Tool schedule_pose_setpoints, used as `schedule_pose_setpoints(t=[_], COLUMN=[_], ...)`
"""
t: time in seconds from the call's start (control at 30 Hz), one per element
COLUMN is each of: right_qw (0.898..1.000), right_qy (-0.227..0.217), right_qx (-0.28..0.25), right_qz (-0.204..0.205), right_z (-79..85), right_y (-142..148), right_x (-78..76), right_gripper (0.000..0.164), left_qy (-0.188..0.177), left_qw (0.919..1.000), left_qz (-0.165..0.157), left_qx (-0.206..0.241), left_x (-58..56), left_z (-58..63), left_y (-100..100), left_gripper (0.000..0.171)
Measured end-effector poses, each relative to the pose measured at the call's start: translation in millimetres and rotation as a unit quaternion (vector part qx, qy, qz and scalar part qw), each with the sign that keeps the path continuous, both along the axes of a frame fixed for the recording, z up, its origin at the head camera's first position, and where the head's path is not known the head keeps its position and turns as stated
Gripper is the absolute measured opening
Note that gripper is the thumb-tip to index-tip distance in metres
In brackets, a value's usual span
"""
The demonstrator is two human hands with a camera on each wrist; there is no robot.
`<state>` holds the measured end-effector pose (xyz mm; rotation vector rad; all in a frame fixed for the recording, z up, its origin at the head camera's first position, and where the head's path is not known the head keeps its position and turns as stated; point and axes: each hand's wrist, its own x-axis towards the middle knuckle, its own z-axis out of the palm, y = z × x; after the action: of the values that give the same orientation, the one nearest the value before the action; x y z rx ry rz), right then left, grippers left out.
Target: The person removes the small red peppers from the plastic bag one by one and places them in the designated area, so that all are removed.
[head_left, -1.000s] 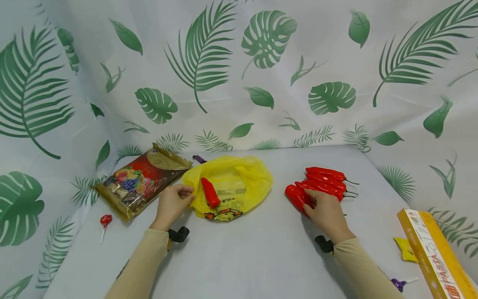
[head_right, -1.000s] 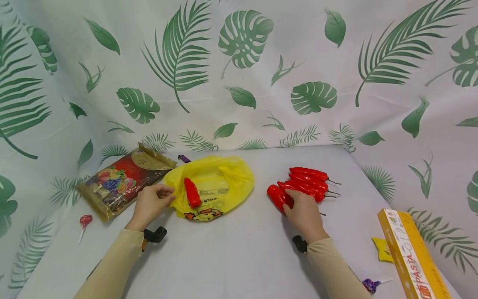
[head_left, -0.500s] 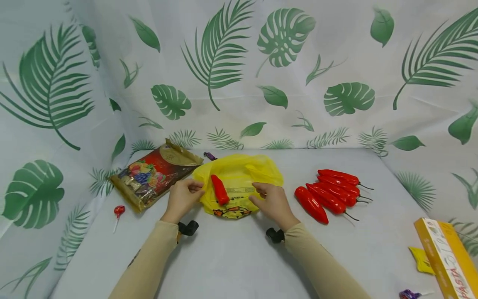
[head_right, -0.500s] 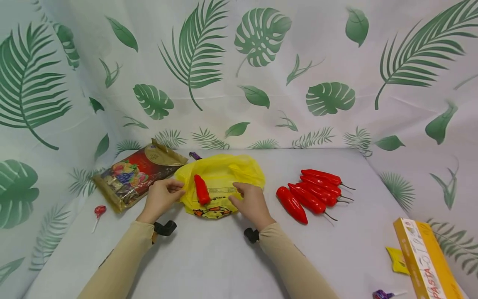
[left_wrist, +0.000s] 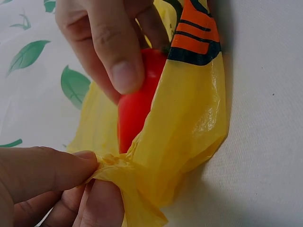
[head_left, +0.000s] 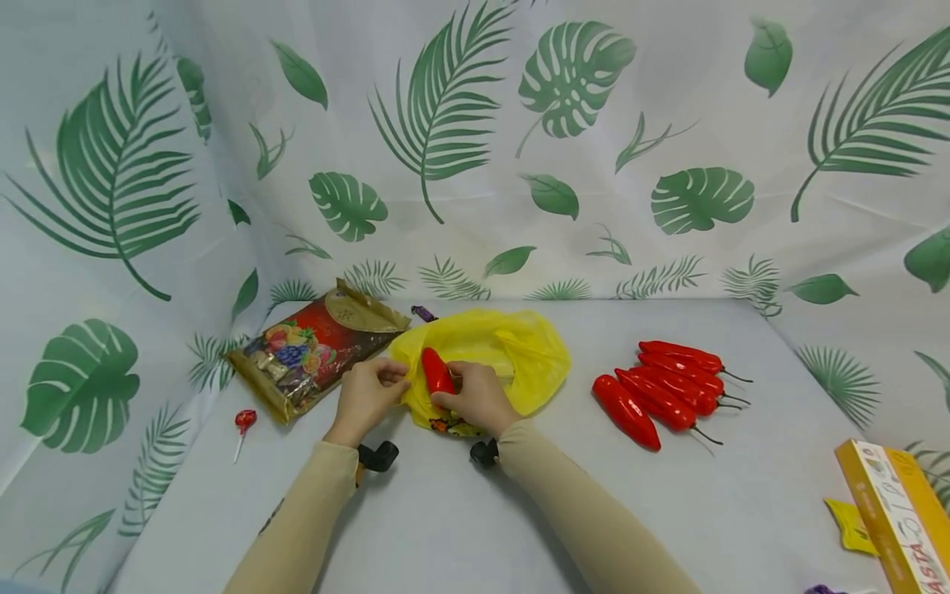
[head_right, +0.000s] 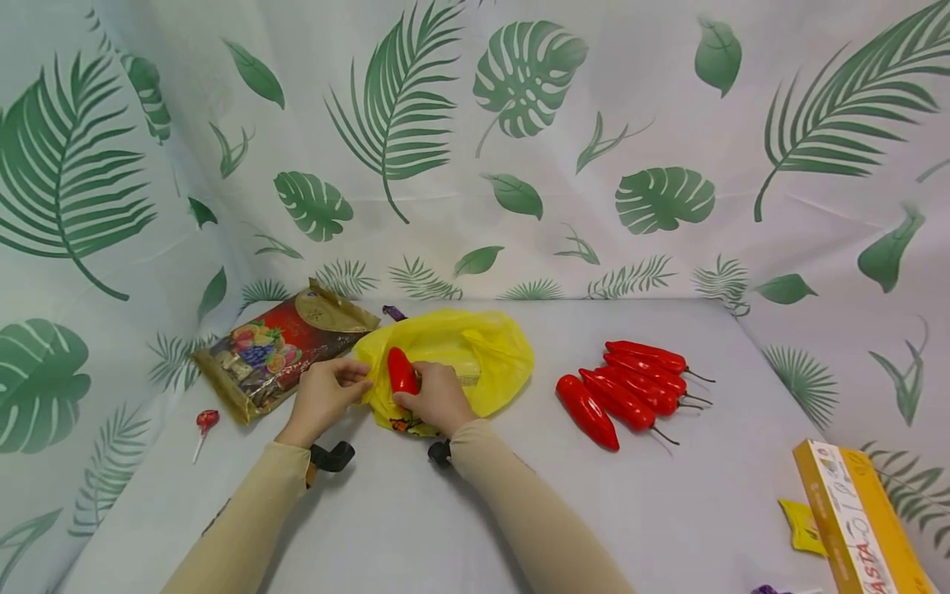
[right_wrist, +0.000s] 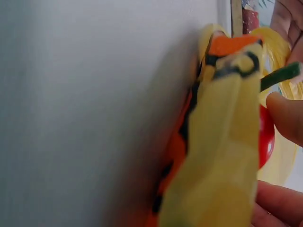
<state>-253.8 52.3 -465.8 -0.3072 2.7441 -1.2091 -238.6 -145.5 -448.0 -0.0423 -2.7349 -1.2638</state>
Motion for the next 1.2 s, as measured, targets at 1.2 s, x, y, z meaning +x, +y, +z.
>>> schedule_pose_setpoints(t=[1.2], right_qw=[0.989], right_qy=[0.052], right_qx=[0.096], right_qz=[-0.102], right_z=[17.9], right_y=[156.9], right_x=[85.1], right_gripper=[0.059], left_qy=[-0.003], left_qw=[0.9997], left_qz=[-0.025], left_qx=[-0.001], left_x=[2.1], left_z=[0.3], left_y=[-3.9], left_gripper=[0.02])
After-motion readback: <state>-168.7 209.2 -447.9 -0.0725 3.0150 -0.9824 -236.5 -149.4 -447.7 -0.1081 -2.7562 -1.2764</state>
